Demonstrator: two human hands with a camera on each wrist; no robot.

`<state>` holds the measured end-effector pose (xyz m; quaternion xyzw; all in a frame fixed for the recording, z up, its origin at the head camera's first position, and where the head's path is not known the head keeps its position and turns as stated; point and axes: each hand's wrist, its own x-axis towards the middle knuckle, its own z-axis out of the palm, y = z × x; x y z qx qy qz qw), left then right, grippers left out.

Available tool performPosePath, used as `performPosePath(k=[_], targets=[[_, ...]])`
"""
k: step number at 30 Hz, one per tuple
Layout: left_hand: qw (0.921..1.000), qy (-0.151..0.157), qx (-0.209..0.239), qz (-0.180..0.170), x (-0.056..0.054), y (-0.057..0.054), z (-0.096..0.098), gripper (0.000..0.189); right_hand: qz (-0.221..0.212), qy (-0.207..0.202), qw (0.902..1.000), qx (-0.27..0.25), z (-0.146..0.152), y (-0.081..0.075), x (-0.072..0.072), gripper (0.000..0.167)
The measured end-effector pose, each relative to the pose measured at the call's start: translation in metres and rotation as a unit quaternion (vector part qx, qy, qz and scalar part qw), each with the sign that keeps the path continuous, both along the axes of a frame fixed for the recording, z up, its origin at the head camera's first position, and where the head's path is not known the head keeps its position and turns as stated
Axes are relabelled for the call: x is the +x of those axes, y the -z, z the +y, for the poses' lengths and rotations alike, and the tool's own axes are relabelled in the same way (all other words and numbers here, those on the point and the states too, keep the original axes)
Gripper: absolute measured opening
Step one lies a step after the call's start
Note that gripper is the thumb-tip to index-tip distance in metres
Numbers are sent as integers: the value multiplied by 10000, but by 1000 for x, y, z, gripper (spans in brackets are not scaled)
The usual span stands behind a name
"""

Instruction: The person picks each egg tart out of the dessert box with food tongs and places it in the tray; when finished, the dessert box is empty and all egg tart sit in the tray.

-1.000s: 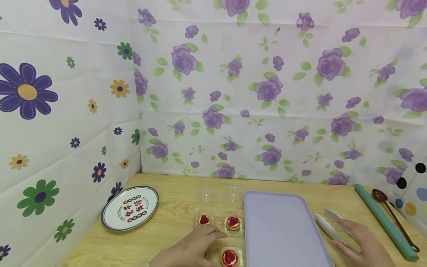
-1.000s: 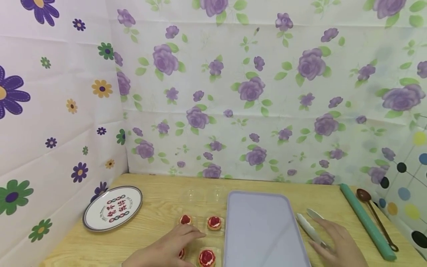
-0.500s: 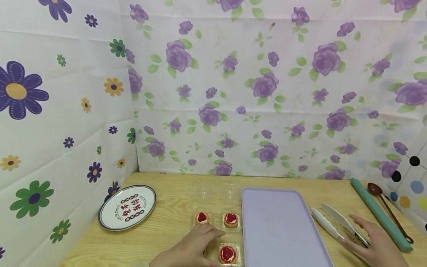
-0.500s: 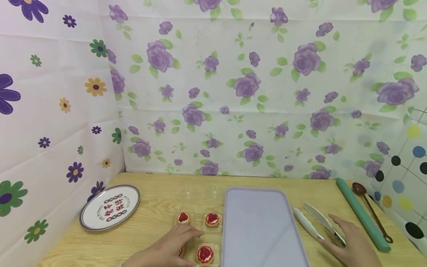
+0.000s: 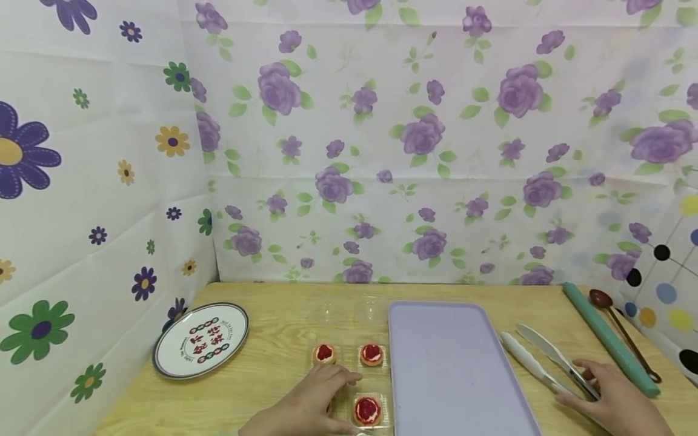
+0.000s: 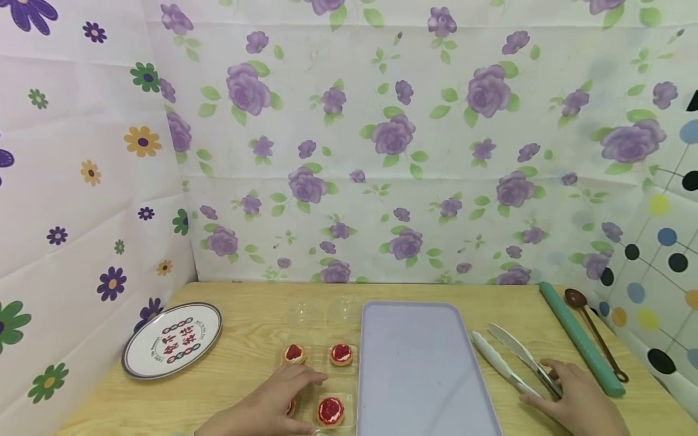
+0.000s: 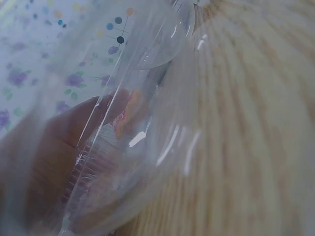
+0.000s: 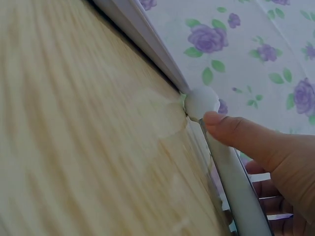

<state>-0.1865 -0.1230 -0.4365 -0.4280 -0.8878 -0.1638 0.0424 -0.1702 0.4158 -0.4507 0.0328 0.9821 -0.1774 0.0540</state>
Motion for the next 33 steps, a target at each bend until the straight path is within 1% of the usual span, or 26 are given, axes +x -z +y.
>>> performPosePath(k=[4,9,16,22,25,27,30,33], targets=[[10000,-18,-23,-22,0,0,-2,76,-93,-8,9995,312,2,4,-2,98],[10000,-12,5,-41,0,0,-4,75,-159,-6,9991,403,2,6,-3,98],[9999,-113,16,-73,1,0,-6,75,-81,-7,9984,551,-5,-1,-4,101],[9999,-79,58,128,2,0,-5,74,32,-31,9988,486,-5,-7,-4,97],[9999,-99,60,121,3,-1,-5,75,89,-24,9989,467,-3,-10,-5,96],[9999,-103,49,127,3,-1,-4,75,143,-30,9986,508,-3,-14,-3,96],[9999,-80,51,39,3,-2,-3,75,199,39,9980,594,-4,-19,2,97],[10000,-29,19,5,3,-1,-2,75,435,69,9968,660,-4,-24,11,93]])
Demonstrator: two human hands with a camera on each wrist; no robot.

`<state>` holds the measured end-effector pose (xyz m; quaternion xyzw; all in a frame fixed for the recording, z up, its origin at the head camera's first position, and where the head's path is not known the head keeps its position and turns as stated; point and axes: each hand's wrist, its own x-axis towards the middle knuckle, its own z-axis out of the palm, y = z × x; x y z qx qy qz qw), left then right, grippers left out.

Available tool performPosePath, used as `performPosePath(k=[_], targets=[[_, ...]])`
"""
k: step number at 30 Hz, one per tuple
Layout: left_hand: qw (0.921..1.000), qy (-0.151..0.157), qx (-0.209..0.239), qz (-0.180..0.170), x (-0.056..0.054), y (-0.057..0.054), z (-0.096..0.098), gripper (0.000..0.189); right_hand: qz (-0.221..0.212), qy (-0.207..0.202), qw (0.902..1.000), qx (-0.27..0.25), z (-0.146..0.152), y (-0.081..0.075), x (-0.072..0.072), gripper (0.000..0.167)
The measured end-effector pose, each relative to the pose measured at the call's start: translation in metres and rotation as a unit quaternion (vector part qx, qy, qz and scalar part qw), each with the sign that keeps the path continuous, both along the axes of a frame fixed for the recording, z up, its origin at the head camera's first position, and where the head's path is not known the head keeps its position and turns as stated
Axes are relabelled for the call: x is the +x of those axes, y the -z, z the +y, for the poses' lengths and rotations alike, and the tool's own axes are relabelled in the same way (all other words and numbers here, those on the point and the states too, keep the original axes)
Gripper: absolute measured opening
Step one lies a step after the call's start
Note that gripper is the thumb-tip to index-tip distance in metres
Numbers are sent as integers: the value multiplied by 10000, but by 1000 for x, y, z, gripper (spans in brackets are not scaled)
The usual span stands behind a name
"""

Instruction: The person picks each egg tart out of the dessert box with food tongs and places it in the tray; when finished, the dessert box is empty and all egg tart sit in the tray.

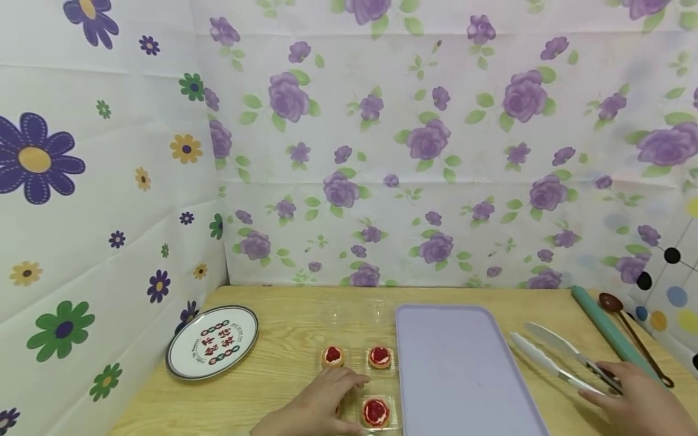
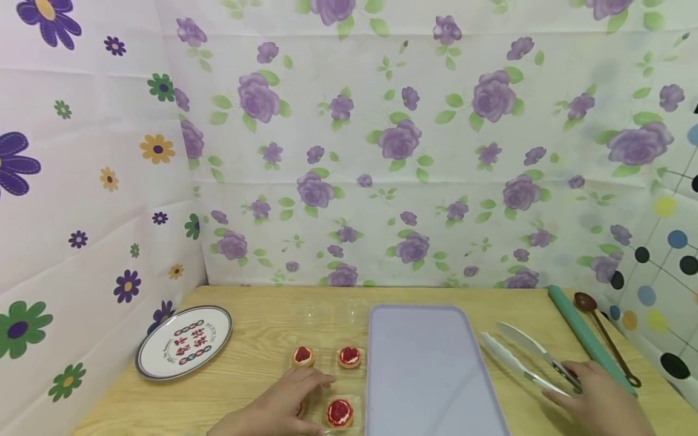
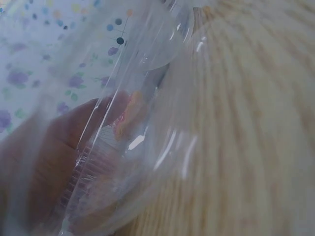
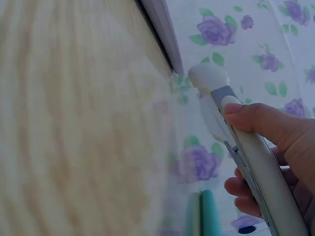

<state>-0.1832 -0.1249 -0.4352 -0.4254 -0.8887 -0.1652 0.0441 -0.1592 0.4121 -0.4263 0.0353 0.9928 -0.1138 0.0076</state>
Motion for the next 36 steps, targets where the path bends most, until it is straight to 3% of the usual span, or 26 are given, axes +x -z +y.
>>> performPosePath(k=[9,18,21,26,31,36], targets=[[9999,-13,15,-132,0,1,-1,74,1042,-384,9931,385,-20,-27,14,79],[9999,-73,46,-144,1,0,-1,73,2042,-975,9713,728,-64,-57,33,72],[9999,-79,52,-114,0,2,-1,73,2436,-1336,9576,768,-78,-65,39,68],[9999,-106,43,-51,-2,2,1,73,3159,-2249,9182,809,-97,-74,43,67],[9999,-130,23,-40,-2,1,1,73,3239,-2916,8961,841,-110,-81,42,70],[9997,-186,-3,-169,0,-1,1,73,3283,-3273,8791,1104,-121,-86,38,70]])
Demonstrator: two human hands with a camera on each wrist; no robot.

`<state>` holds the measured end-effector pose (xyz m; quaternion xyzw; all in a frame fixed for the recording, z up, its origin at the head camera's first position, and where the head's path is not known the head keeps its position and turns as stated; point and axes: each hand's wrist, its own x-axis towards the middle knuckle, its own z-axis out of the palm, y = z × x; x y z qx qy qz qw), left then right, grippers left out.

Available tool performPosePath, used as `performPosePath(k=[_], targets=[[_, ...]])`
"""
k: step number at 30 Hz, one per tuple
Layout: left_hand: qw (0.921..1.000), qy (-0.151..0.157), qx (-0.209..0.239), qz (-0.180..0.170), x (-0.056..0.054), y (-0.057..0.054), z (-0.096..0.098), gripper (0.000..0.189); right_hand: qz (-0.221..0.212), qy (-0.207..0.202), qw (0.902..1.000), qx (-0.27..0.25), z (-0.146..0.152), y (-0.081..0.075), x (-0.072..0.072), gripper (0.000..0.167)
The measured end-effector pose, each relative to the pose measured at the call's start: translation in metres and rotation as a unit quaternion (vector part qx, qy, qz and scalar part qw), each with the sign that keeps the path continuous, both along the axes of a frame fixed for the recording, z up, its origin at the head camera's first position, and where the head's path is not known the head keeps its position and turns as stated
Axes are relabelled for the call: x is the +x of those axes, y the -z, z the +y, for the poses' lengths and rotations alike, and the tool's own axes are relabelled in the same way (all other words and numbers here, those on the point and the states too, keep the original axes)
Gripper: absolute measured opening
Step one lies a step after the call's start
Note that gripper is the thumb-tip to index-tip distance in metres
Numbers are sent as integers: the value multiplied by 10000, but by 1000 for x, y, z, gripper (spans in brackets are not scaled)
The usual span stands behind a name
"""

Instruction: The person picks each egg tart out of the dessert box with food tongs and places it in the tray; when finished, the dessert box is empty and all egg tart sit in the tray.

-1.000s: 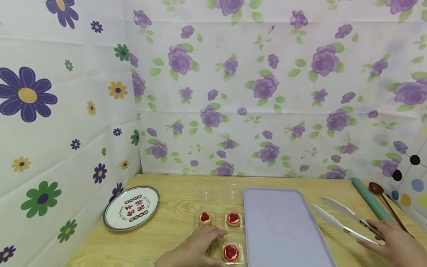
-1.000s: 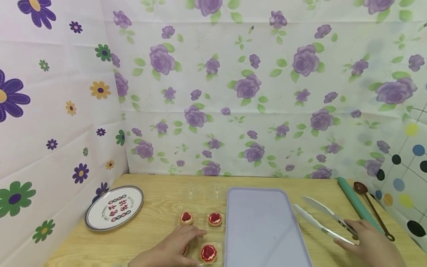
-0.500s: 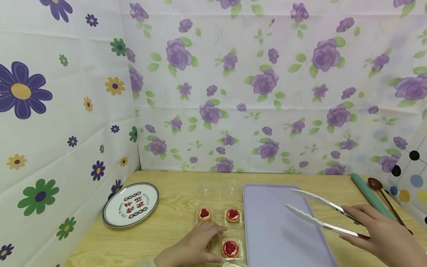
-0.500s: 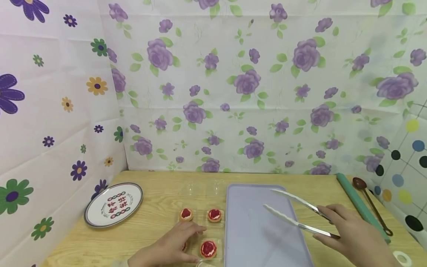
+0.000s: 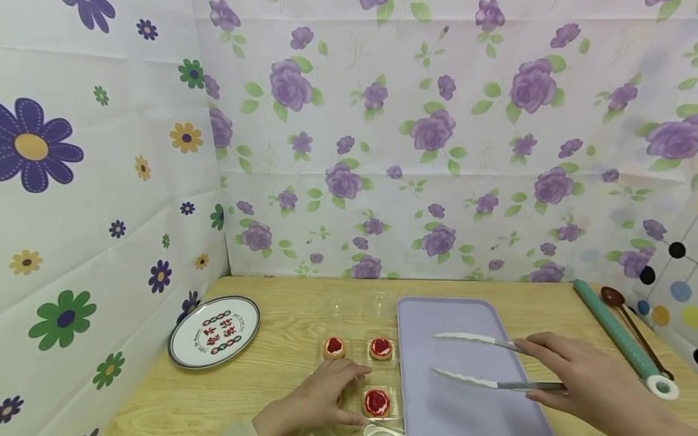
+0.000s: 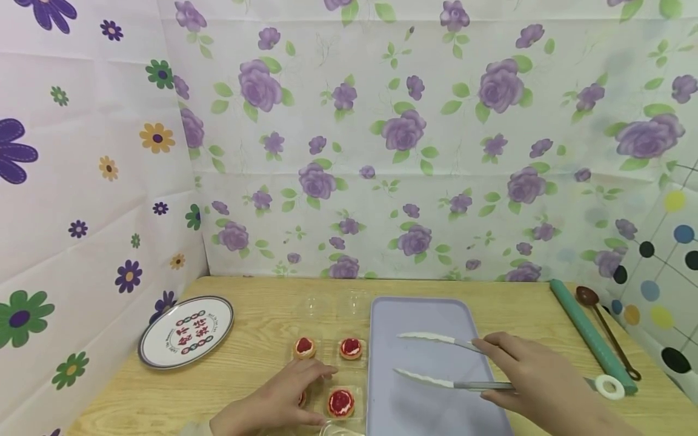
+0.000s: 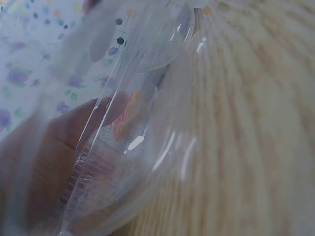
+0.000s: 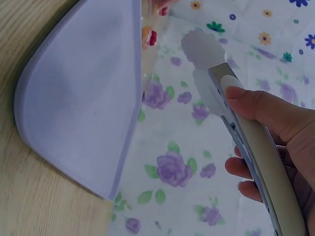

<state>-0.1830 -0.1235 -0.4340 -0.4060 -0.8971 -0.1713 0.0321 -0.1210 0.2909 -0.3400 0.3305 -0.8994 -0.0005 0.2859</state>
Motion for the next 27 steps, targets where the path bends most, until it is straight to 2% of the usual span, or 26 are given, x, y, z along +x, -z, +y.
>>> performPosePath(k=[5,11,13,19,27], targets=[[10000,20,35,-72,-1,1,0,73,76,-371,9989,281,-10,-2,-4,69],[10000,9,24,-90,-4,2,0,74,506,-876,9937,477,-26,-2,-13,66],[10000,10,20,-79,-4,1,0,74,531,-1000,9922,528,-32,-2,-14,66],[10000,34,41,-65,-4,1,2,74,458,-1069,9899,811,-46,-6,-17,70],[9999,66,46,-124,-5,5,0,73,539,-1215,9806,1440,-68,-14,-23,72]])
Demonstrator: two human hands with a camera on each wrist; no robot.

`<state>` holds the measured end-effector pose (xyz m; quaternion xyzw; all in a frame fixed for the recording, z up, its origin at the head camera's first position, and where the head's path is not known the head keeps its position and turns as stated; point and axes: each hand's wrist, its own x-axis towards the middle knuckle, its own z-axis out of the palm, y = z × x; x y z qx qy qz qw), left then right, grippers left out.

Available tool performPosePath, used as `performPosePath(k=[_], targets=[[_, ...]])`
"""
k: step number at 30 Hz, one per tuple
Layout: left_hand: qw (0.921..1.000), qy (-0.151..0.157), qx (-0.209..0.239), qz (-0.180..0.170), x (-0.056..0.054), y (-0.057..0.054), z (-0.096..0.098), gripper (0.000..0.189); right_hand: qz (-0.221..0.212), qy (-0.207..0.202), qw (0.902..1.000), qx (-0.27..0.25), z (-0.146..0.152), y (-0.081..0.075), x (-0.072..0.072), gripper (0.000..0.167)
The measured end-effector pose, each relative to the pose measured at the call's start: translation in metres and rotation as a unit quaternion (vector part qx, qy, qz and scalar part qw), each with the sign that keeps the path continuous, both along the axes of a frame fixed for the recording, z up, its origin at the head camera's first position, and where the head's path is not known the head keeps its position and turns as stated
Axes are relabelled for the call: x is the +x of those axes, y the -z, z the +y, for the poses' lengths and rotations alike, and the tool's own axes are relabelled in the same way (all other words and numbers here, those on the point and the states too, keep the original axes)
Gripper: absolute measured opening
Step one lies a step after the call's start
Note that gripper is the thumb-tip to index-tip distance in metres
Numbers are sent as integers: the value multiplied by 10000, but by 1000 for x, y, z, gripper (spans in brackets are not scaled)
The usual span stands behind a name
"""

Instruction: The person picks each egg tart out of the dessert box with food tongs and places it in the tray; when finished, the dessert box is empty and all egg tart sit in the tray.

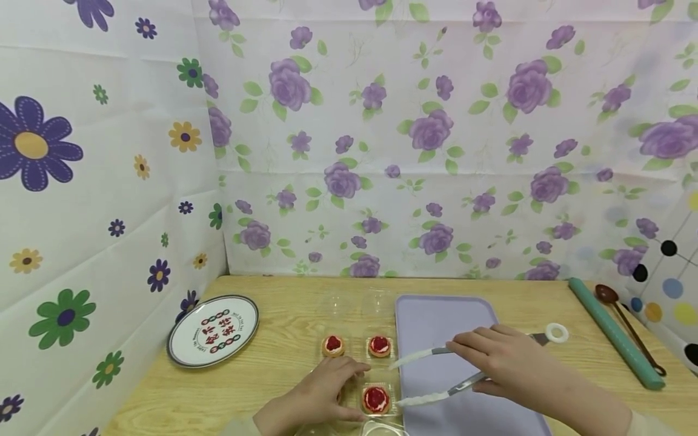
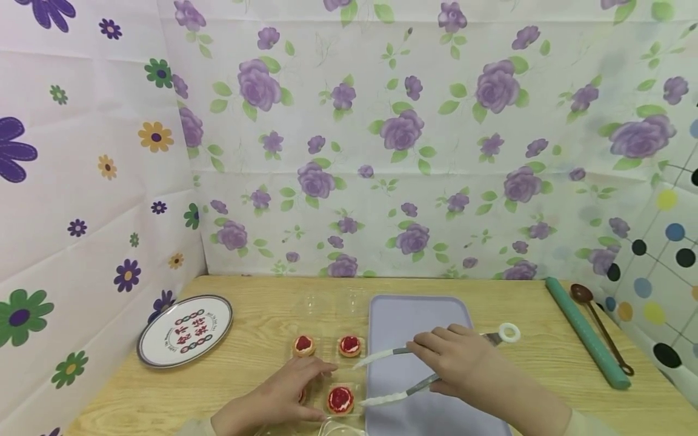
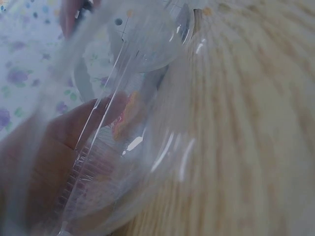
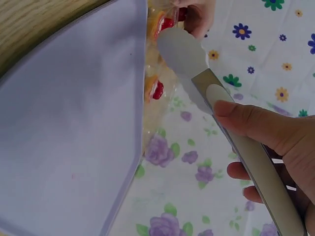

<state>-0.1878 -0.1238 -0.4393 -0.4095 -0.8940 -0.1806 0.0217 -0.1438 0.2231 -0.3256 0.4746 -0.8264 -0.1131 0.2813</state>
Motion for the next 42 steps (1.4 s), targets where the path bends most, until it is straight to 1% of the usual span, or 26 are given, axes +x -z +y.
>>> performPosePath(k=[7,13,18,22,28,36,42], targets=[[9999,35,47,154,0,1,-1,72,26,37,9986,527,-26,-15,-3,69],[9999,16,56,116,1,0,-1,72,6,119,9943,1060,-44,-29,-4,65],[9999,32,57,148,1,0,-1,72,34,214,9894,1438,-56,-35,-4,64],[9998,33,35,193,1,0,-1,72,-24,375,9856,1649,-63,-36,-4,64],[9999,9,-12,171,0,0,0,72,-146,554,9829,1751,-71,-32,-4,63],[9998,-21,-69,177,2,-2,0,72,-487,643,9838,1600,-73,-24,-9,57],[9997,-30,-104,210,2,-2,0,71,-895,754,9826,1445,-71,-19,-12,54]])
